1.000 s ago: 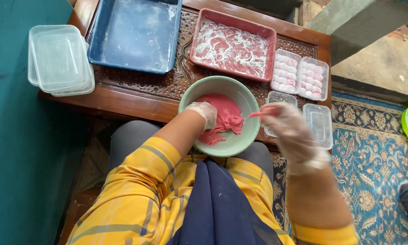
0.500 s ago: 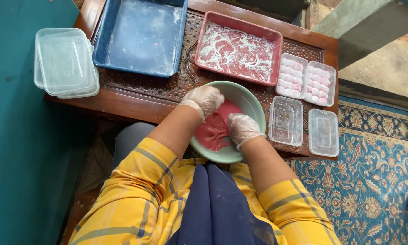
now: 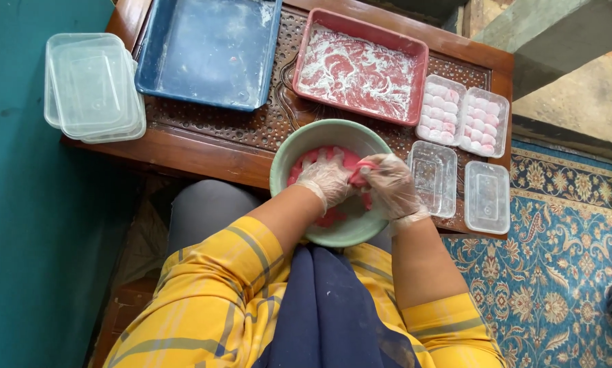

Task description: Shaping pink dough into small balls and placing them into plastic trays for packaging.

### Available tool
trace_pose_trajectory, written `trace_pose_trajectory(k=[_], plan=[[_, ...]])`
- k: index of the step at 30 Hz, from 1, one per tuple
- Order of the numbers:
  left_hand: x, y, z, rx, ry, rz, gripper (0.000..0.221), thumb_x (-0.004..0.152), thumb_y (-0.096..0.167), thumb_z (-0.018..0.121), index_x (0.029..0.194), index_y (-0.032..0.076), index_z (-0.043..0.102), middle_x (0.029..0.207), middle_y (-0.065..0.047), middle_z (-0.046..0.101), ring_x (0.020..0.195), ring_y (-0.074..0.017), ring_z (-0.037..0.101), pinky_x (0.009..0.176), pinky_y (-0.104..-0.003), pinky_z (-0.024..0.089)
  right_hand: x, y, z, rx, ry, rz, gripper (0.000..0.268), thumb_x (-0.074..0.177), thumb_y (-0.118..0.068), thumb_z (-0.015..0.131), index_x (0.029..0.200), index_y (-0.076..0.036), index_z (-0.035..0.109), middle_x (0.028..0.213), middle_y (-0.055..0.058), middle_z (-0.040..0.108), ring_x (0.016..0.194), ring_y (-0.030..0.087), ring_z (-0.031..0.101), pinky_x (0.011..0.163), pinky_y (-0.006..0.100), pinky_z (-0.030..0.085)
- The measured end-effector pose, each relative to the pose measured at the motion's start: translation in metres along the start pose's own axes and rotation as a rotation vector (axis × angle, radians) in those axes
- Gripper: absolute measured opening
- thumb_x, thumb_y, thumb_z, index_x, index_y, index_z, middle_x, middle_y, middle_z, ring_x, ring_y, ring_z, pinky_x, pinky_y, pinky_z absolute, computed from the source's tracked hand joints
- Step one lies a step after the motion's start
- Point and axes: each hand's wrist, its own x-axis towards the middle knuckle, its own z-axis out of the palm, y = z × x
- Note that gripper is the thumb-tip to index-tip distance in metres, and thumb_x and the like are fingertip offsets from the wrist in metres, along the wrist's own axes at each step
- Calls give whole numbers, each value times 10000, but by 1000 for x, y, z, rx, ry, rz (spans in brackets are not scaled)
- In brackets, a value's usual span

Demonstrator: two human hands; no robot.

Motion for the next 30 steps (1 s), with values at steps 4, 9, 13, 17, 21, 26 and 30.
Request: trace_pose_trajectory(k=[4, 9, 13, 17, 21, 26, 30], plan=[[17, -12, 19, 59, -10, -71, 578, 878, 548, 580, 1424, 360, 574, 1659, -15, 300, 1520, -372, 268, 1155, -632, 271, -19, -38, -9, 367, 76, -112, 91, 950, -17, 671, 1013, 39, 705, 772, 206, 710, 602, 204, 692, 522, 317, 606], [4, 6, 16, -86, 26, -196, 847, 899, 640, 532, 1590, 200, 320, 1592, -211, 396, 1515, -343, 318, 1210, -585, 169, -45, -58, -36, 649, 265, -216, 90, 960, 81, 647, 951, -2, 614, 755, 185, 631, 532, 246, 654, 496, 323, 568], [12, 10, 13, -203, -4, -287, 893, 895, 705, 445, 1619, 247, 196, 1635, -176, 245, 1491, -463, 224, 1175, -616, 262, -81, -109, -93, 1198, -29, -459, 143, 980, -15, 592, 1018, -111, 692, 881, 23, 639, 676, 163, 581, 649, 306, 535], [-23, 32, -48, 311, -411, -4, 1090, 733, 768, 674, 1596, 572, 38, 1721, -157, -110, 1537, -529, 25, 1176, -667, 173, -94, -124, -121, 832, 2, -882, 285, 1076, -40, 595, 1346, -71, 683, 1221, 182, 732, 1072, 331, 750, 873, 458, 695], [-19, 38, -66, 285, -420, -22, 531, 948, 453, 410, 1469, 434, 514, 1485, -38, 507, 1374, -304, 469, 1123, -484, 305, -93, -116, -85, 937, -83, -395, 410, 1018, -212, 716, 1311, 66, 642, 1237, 243, 709, 1096, 381, 728, 982, 483, 650], [26, 14, -56, -333, 40, 140, 402, 891, 439, 592, 1226, 258, 720, 1185, -31, 765, 1200, -262, 683, 1048, -393, 531, -64, -27, -49, 1325, -246, -110, 557, 973, -329, 576, 1425, -8, 526, 1469, 225, 555, 1333, 407, 537, 1154, 690, 369], [-3, 23, -59, -737, 97, 213, 386, 820, 369, 754, 1177, 223, 740, 1081, -69, 782, 1087, -228, 732, 979, -355, 578, -56, -5, -43, 1194, -142, 7, 636, 992, -430, 479, 1490, -35, 499, 1487, 179, 569, 1344, 358, 569, 1183, 554, 404]])
